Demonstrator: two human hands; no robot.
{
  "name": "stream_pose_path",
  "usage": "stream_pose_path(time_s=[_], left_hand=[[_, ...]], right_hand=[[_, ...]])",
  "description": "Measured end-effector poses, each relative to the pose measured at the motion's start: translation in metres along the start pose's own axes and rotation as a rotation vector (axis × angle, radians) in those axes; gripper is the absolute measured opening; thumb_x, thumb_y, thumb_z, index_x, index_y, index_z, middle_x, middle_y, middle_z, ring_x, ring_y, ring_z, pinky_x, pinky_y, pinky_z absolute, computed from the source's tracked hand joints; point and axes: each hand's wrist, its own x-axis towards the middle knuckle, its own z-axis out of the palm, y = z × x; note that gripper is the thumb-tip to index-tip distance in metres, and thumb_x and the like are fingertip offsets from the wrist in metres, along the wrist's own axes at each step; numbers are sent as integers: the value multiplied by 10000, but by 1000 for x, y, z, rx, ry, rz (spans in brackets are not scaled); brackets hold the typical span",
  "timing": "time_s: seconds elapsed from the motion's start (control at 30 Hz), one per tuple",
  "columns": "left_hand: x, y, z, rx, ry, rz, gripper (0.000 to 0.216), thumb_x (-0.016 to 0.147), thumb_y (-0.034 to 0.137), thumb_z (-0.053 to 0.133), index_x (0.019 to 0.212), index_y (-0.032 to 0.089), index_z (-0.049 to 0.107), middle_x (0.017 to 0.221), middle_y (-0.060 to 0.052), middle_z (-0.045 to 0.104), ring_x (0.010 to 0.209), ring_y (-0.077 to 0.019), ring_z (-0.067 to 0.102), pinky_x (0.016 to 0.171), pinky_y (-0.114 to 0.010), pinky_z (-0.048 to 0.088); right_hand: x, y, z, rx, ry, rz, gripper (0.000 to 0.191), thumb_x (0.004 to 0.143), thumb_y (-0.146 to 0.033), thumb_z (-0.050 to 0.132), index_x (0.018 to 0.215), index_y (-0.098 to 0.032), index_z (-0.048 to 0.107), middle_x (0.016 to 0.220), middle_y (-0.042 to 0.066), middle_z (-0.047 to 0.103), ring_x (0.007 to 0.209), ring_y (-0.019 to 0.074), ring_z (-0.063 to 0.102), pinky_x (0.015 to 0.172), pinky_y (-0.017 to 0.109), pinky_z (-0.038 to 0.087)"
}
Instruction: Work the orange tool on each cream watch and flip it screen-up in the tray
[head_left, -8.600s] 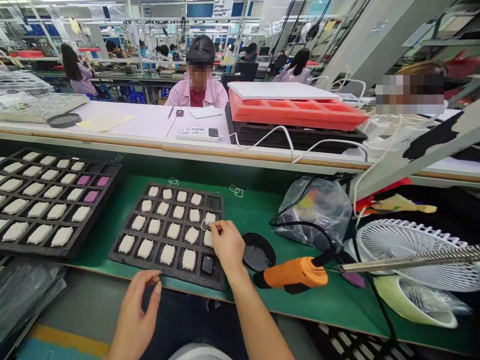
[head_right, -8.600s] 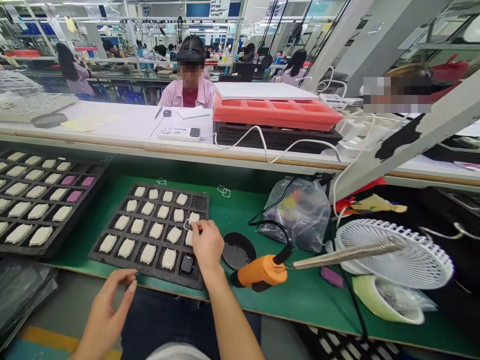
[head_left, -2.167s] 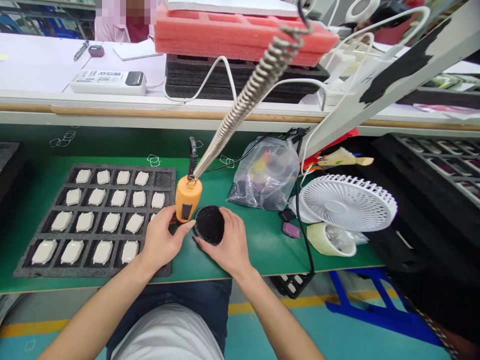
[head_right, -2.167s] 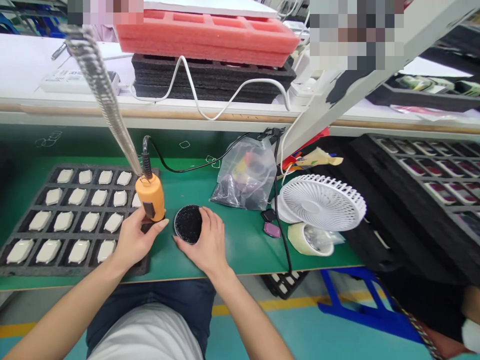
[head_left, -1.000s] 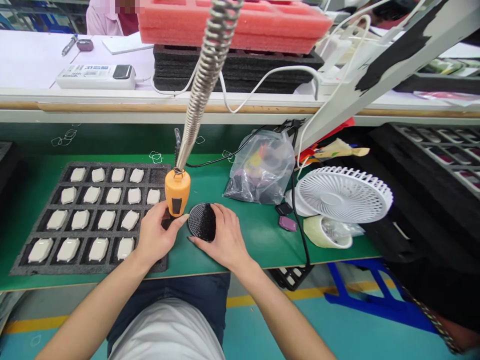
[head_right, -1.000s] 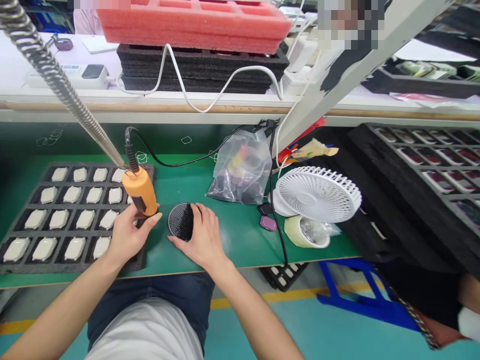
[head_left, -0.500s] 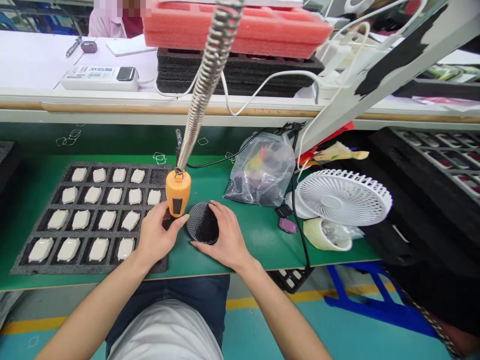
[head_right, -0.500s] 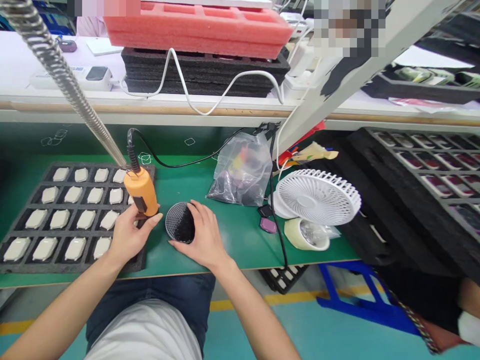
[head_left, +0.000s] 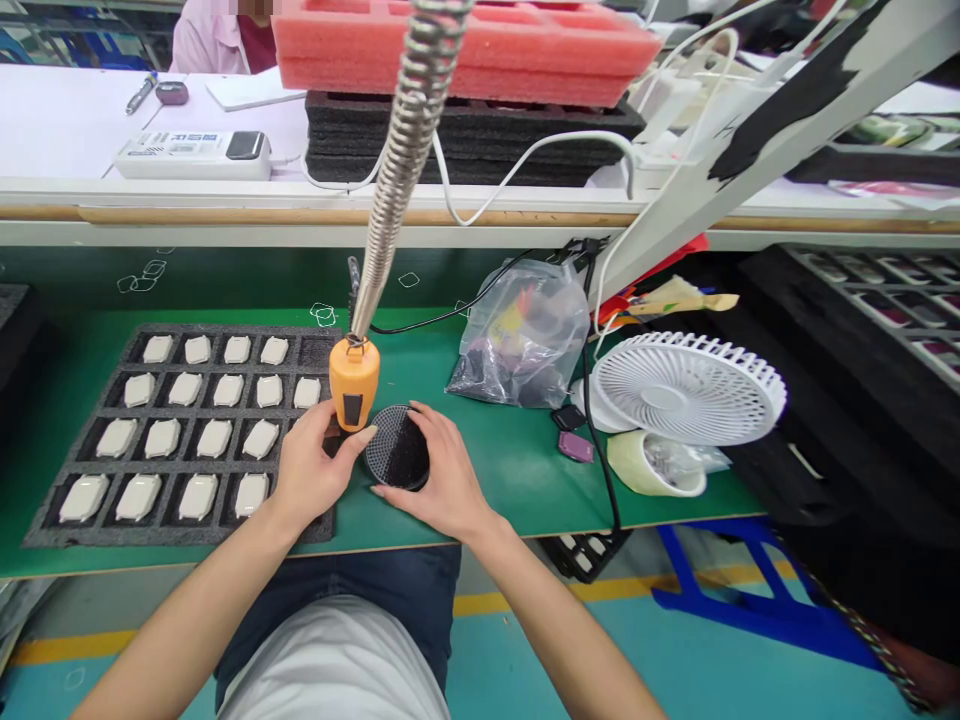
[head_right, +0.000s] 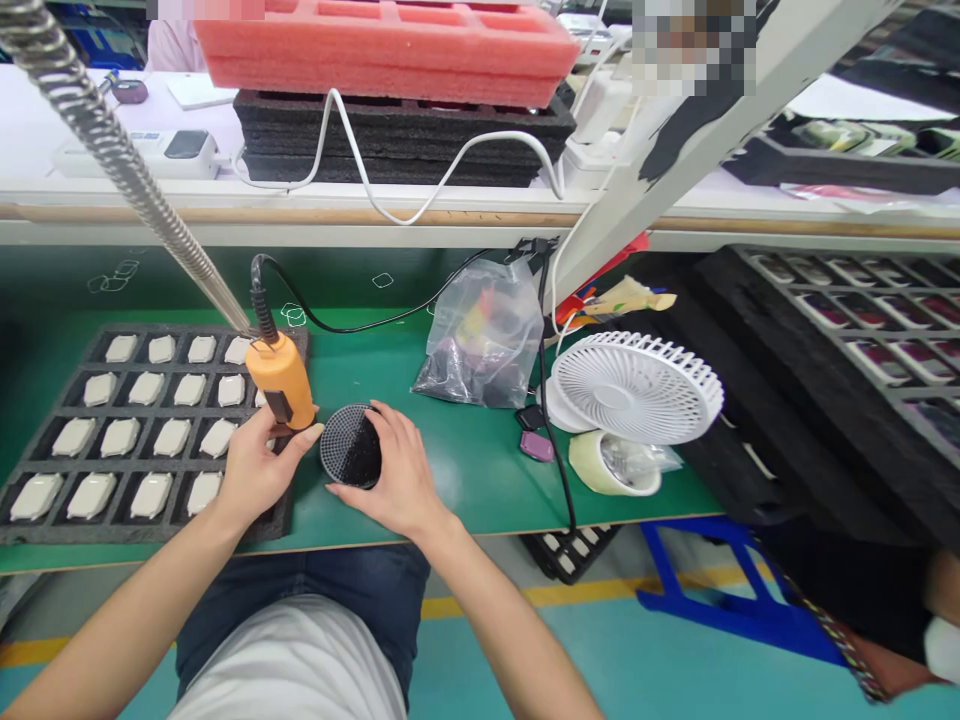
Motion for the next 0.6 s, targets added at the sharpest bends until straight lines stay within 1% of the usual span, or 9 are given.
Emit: stream_pose_path(time_s=[0.1, 0.2, 0.3, 0.43, 0.5, 0.53, 0.6], left_hand=[[0, -1, 0, 6, 1, 5, 372, 987, 551, 727, 1194, 243, 747, 1161, -71, 821, 951, -227, 799, 910, -364, 653], [0, -1, 0, 12, -1, 7, 372, 985, 549, 731, 1192, 240, 749, 1158, -71, 823, 954, -230, 799, 911, -368, 650], [0, -1, 0, 12, -9, 10, 368, 982, 545, 736, 1184, 238, 749, 1150, -67, 826, 962, -231, 800, 908, -366, 650], [0, -1, 0, 15, -6, 14, 366, 974, 544, 746, 1180, 241, 755, 1143, -64, 825, 955, -232, 796, 902, -367, 647], [0, -1, 0, 16, 1, 16, 365, 972, 541, 749, 1182, 242, 758, 1146, -65, 823, 956, -233, 793, 901, -370, 646], [0, -1, 0, 15, 4, 17, 364, 972, 539, 750, 1183, 242, 758, 1147, -65, 822, 958, -233, 791, 901, -370, 645], [-1, -1, 0, 12, 8, 20, 360, 973, 536, 750, 1182, 243, 760, 1141, -62, 822, 958, -231, 790, 897, -368, 646]], right_hand=[[-1, 2, -1, -12, 6, 11, 712, 951, -593, 682, 1553, -254, 509, 1669, 139, 494, 1511, 349, 517, 1225, 657, 486], [0, 7, -5, -28, -26, 3, 708, 950, -581, 688, 1552, -253, 511, 1679, 139, 482, 1521, 355, 505, 1229, 665, 479], [6, 14, -14, -35, -117, -46, 680, 955, -562, 691, 1537, -250, 529, 1665, 136, 500, 1513, 350, 516, 1227, 662, 483], [20, 27, -36, -26, -292, -151, 641, 963, -541, 693, 1515, -248, 554, 1623, 130, 550, 1473, 329, 562, 1210, 637, 508], [25, 32, -45, -31, -340, -172, 635, 965, -535, 694, 1515, -249, 555, 1616, 130, 558, 1457, 322, 578, 1193, 621, 529], [26, 33, -47, -40, -341, -166, 633, 966, -534, 693, 1513, -249, 556, 1612, 130, 561, 1450, 319, 584, 1187, 617, 536], [26, 32, -44, -76, -303, -120, 620, 967, -537, 690, 1501, -246, 565, 1596, 129, 572, 1438, 314, 590, 1183, 613, 538]])
